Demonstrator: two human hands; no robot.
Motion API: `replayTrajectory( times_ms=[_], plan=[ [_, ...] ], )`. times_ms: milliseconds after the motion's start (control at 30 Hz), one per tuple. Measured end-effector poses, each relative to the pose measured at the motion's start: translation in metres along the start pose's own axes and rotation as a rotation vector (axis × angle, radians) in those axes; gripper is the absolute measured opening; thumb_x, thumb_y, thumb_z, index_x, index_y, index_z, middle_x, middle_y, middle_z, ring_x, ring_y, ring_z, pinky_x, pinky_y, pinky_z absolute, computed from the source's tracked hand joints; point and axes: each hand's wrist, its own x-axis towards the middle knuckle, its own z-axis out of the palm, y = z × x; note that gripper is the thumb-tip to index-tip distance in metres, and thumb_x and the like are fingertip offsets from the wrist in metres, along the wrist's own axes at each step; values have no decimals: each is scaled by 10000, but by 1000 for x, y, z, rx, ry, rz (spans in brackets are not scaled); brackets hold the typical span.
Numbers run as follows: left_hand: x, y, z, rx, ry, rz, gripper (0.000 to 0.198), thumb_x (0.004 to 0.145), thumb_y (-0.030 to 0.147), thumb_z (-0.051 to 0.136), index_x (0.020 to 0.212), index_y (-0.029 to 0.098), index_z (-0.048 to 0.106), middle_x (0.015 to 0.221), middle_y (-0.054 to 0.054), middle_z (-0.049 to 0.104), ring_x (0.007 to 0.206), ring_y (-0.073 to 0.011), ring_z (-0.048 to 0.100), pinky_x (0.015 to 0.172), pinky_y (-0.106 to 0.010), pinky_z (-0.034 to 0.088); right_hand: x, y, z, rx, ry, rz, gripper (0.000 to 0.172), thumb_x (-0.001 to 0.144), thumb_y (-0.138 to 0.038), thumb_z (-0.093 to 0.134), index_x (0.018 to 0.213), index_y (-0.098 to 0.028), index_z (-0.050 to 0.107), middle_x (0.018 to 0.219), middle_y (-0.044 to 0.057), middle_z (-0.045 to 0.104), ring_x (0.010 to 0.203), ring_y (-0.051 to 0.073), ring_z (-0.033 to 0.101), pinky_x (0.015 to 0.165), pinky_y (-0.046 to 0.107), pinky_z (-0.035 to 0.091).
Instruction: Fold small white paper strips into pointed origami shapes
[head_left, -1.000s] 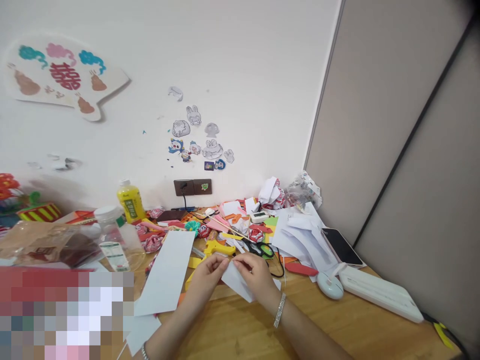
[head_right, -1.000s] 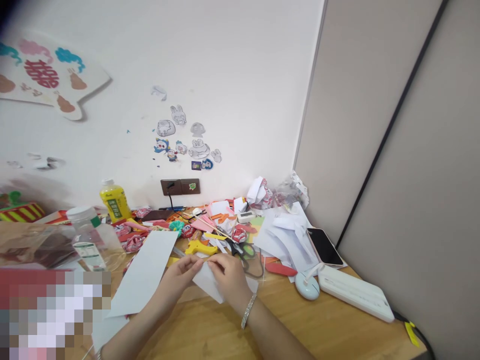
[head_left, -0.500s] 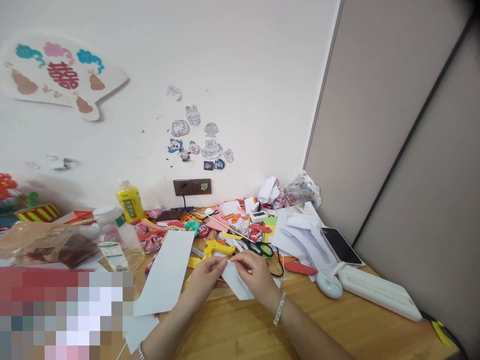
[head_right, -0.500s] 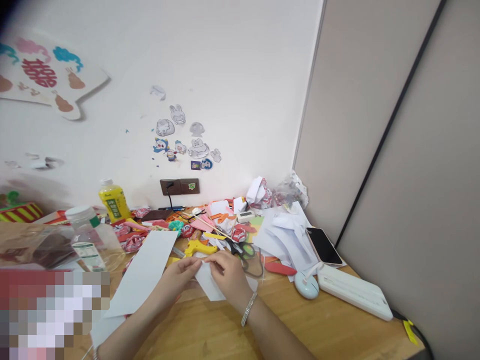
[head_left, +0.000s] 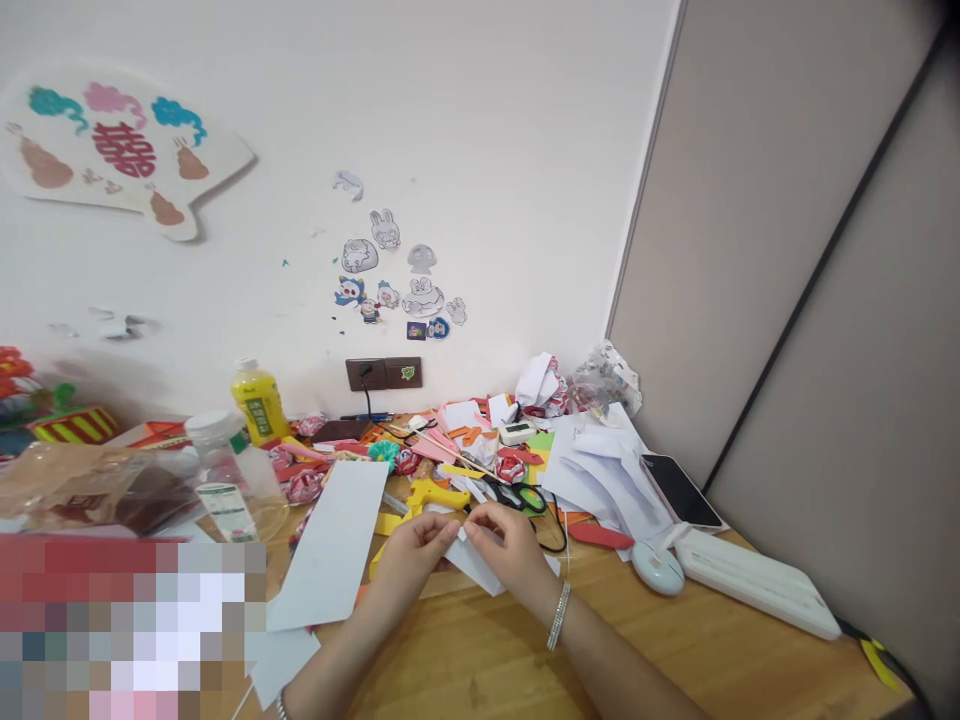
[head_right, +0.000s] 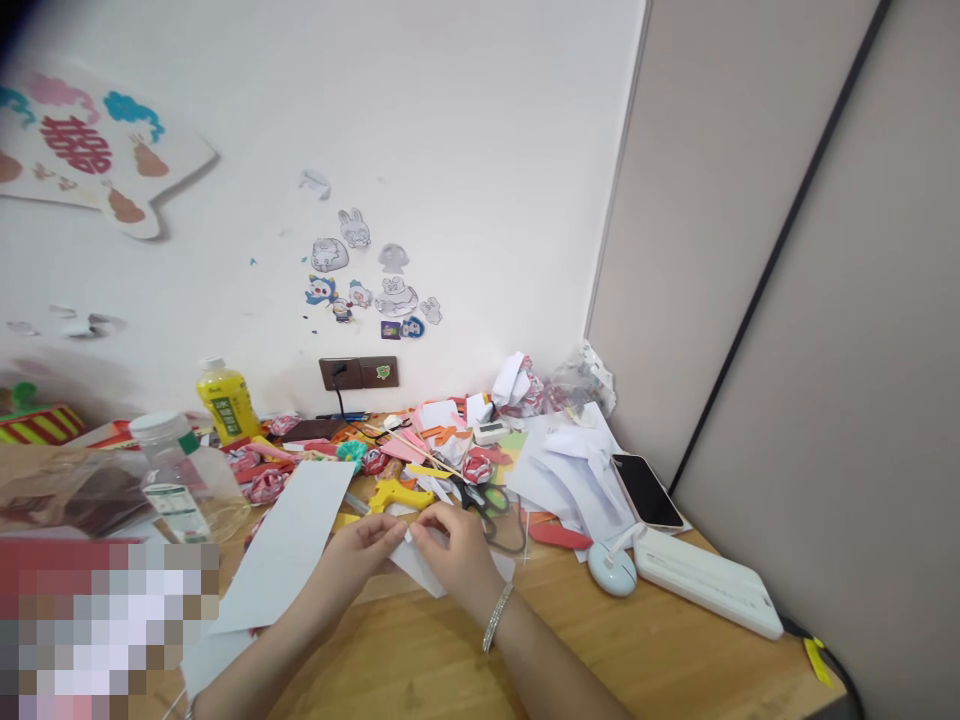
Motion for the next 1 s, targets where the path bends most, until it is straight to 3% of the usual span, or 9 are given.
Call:
replayTrajectory(
  times_ms=[367, 767, 1000],
  plan=[
    [1, -2, 0, -10, -15, -11, 347, 585, 503, 628, 627, 161, 591, 586, 25, 576, 599, -161, 560, 573, -286, 503, 3, 4, 3, 32, 1, 66, 124, 756, -221, 496, 689, -166, 586, 648, -2, 582, 600, 123, 507, 536, 211, 387],
    [0, 0, 1, 47, -5, 33, 303, 618, 463, 596, 650, 162, 598, 585, 20, 573, 579, -158, 546, 545, -262, 473, 2, 5, 2, 18, -14, 62, 127, 768, -213, 485, 683, -173, 571, 639, -8, 565, 599, 121, 494, 529, 208, 377],
    [-5, -2, 2, 420, 98, 287, 238, 731, 387, 500, 637, 186, 586, 581, 3, 567, 567, -158, 487, 537, -232, 371, 2, 5, 1, -5, -31, 33, 129, 779, -208, 489, 677, -177, 561, 638, -14, 556, 604, 122, 491, 542, 208, 363]
  ],
)
